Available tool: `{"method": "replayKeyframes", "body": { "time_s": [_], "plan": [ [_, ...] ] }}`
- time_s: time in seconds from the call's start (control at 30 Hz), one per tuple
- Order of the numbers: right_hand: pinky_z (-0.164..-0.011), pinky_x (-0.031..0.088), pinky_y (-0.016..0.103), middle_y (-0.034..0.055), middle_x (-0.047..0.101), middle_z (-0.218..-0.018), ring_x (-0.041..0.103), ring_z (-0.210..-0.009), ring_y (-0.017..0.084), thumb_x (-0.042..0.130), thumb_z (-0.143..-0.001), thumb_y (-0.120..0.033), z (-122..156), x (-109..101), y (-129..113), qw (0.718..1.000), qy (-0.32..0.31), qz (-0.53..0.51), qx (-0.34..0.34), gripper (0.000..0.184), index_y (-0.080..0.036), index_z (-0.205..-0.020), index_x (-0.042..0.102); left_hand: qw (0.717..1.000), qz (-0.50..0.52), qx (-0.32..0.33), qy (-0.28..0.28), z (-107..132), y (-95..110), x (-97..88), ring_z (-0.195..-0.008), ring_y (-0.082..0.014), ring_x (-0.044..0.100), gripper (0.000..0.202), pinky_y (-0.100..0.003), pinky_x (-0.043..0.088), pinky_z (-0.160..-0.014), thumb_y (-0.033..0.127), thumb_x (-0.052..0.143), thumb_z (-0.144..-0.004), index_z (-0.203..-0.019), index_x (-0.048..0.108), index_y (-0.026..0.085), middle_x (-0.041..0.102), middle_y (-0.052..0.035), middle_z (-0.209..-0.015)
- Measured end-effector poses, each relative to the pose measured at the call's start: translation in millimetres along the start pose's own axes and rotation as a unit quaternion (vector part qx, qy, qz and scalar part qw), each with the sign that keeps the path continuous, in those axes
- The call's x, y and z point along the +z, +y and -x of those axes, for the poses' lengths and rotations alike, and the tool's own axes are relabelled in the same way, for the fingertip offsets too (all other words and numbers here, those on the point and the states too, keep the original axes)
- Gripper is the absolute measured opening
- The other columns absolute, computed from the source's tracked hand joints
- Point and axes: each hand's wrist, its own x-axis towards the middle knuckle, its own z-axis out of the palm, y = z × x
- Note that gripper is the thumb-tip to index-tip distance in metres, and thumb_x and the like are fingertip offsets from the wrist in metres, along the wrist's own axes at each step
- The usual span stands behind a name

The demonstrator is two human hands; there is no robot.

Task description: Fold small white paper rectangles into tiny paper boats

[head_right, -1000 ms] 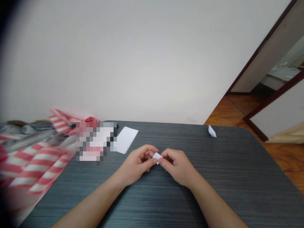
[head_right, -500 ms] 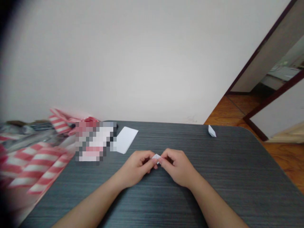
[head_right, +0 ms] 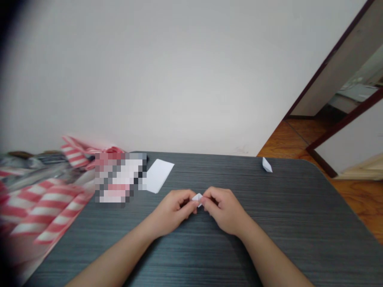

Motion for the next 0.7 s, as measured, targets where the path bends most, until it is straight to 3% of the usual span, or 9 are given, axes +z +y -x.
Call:
{"method": "replayKeyframes", "body": {
  "time_s": [0.7],
  "plan": [
    [-0.056, 0.038, 0.022, -0.0020, 0.058, -0.059, 0.052, -0.056, 0.012, 0.053, -0.093, -0.022, -0.5, 0.1, 0.6, 0.999, -0.023, 0.009, -0.030, 0.025, -0.018, -0.069, 0.060, 1.000, -0.018, -0.009, -0.011, 2.0, -2.3, -0.7, -0.058, -0.0114, 0.049, 0.030, -0.020, 0.032, -0.054, 0.030, 0.051, -0.092, -0.069, 0.063, 0.016, 0.059, 0.0007, -0.062]
  ]
}}
